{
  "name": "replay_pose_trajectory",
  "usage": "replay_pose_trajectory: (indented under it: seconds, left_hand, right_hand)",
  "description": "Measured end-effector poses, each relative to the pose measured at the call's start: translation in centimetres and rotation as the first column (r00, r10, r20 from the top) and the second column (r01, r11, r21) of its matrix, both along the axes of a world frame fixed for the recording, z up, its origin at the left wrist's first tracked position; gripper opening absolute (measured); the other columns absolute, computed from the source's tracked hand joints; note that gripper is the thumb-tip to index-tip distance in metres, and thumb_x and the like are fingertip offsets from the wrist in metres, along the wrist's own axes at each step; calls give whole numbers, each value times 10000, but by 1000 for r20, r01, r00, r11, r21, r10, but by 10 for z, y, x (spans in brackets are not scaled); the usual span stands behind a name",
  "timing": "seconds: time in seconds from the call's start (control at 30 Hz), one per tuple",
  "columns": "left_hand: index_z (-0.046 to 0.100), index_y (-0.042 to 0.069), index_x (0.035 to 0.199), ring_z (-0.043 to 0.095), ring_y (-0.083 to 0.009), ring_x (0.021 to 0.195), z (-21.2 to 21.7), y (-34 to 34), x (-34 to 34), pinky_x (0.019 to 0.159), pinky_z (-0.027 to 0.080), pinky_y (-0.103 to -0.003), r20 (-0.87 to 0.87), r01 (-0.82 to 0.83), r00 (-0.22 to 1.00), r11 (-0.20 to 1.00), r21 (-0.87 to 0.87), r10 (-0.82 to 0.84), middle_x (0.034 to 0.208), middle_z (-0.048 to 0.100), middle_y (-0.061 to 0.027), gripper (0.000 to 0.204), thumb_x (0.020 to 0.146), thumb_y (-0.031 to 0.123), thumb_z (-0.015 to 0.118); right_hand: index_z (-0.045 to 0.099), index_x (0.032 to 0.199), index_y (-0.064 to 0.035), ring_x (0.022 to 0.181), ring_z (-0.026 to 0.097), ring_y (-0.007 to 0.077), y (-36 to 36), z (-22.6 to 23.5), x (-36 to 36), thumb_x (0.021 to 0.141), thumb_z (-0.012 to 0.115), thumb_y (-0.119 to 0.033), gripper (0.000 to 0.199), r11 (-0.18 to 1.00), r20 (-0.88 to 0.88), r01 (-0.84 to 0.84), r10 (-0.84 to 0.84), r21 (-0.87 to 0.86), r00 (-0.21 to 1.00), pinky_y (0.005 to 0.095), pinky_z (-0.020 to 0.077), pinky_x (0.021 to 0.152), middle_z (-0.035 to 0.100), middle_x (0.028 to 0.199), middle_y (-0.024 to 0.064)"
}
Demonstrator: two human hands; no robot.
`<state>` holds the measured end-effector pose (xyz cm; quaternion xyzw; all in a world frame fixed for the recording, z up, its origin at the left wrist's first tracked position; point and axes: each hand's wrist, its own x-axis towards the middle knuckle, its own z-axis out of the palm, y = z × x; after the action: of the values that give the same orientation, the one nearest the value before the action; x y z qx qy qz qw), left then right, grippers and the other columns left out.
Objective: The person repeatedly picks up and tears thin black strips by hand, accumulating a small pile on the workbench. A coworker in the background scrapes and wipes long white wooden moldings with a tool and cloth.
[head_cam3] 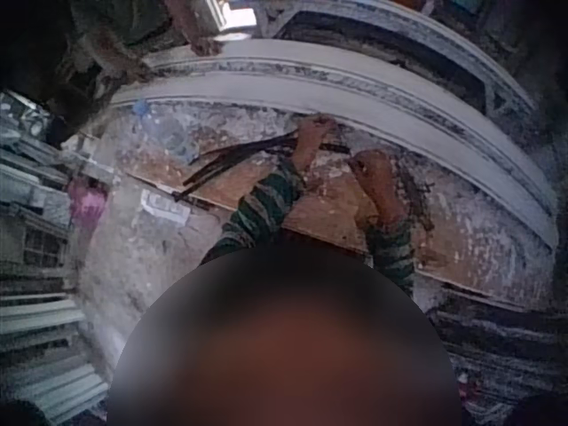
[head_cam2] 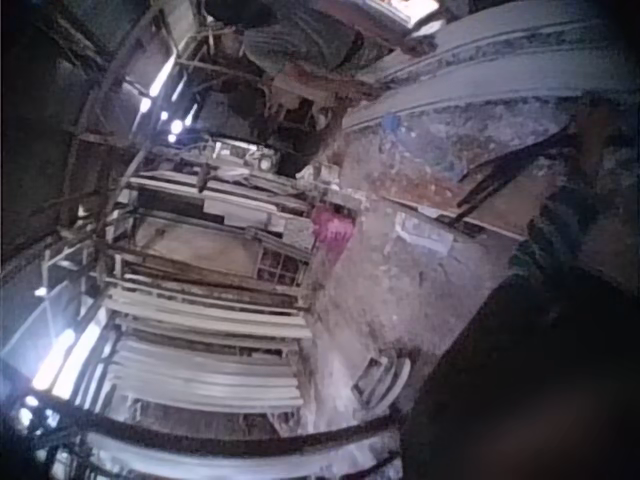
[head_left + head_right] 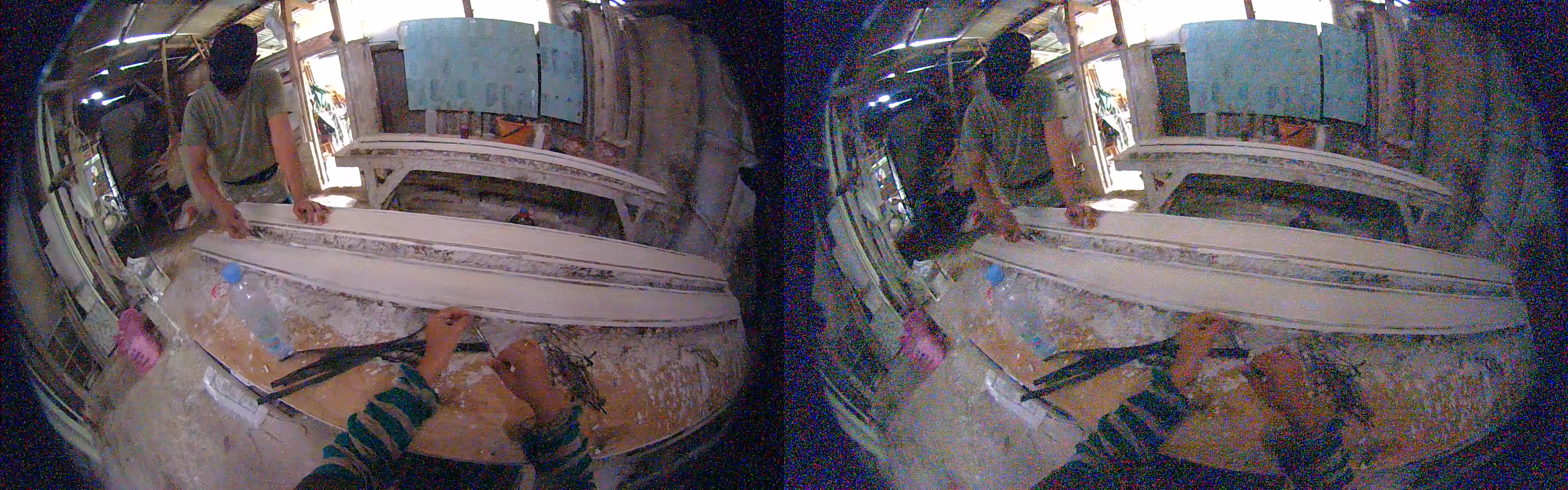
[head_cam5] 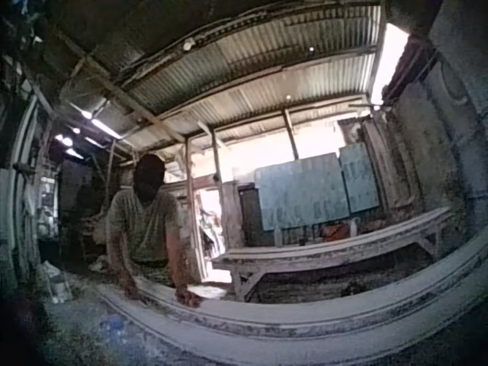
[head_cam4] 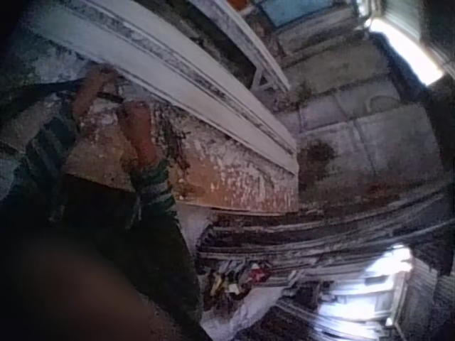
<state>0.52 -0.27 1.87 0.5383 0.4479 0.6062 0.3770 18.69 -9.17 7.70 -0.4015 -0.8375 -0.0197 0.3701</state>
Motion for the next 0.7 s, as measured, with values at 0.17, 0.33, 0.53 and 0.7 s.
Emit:
replay_pose_trajectory:
  seconds: [0.17, 0.33, 0.53, 0.7]
  left_hand:
    - [691, 20, 838, 602, -133, 716, -7, 6, 0, 664, 468, -294, -205, -95, 975, 995, -22, 89, 791, 679, -54, 178, 761, 181, 698]
    - [658, 25, 800, 580, -145, 683, -11, 7, 3, 657, 463, -289, 13, -23, 1000, 1000, -1, 23, 747, 650, -46, 191, 753, 202, 714]
    - [630, 30, 790, 552, -120, 675, -1, 2, 6, 645, 454, -272, -33, -104, 994, 995, 0, 104, 731, 627, -34, 187, 761, 196, 712]
    - [630, 23, 802, 552, -114, 679, 6, -2, 4, 648, 455, -268, -15, -40, 999, 998, 46, 40, 737, 631, -36, 150, 782, 161, 687]
  right_hand:
    - [608, 655, -83, 644, 563, 289, -3, -2, -1, 735, 726, -234, 208, 999, -9, 12, -12, -41, 1000, 401, 421, 666, 578, 637, 85]
    - [593, 646, -70, 645, 561, 297, -2, 0, 1, 717, 740, -215, 218, 998, -57, -24, 21, -63, 998, 406, 422, 624, 575, 641, 96]
    - [576, 627, -64, 602, 555, 308, -7, 10, -2, 710, 744, -201, 232, 1000, -16, -6, 6, 11, 1000, 414, 423, 572, 557, 612, 108]
    - [571, 611, -68, 587, 555, 297, -4, 9, -4, 715, 740, -200, 239, 1000, -6, -6, 5, -19, 1000, 413, 423, 576, 550, 595, 99]
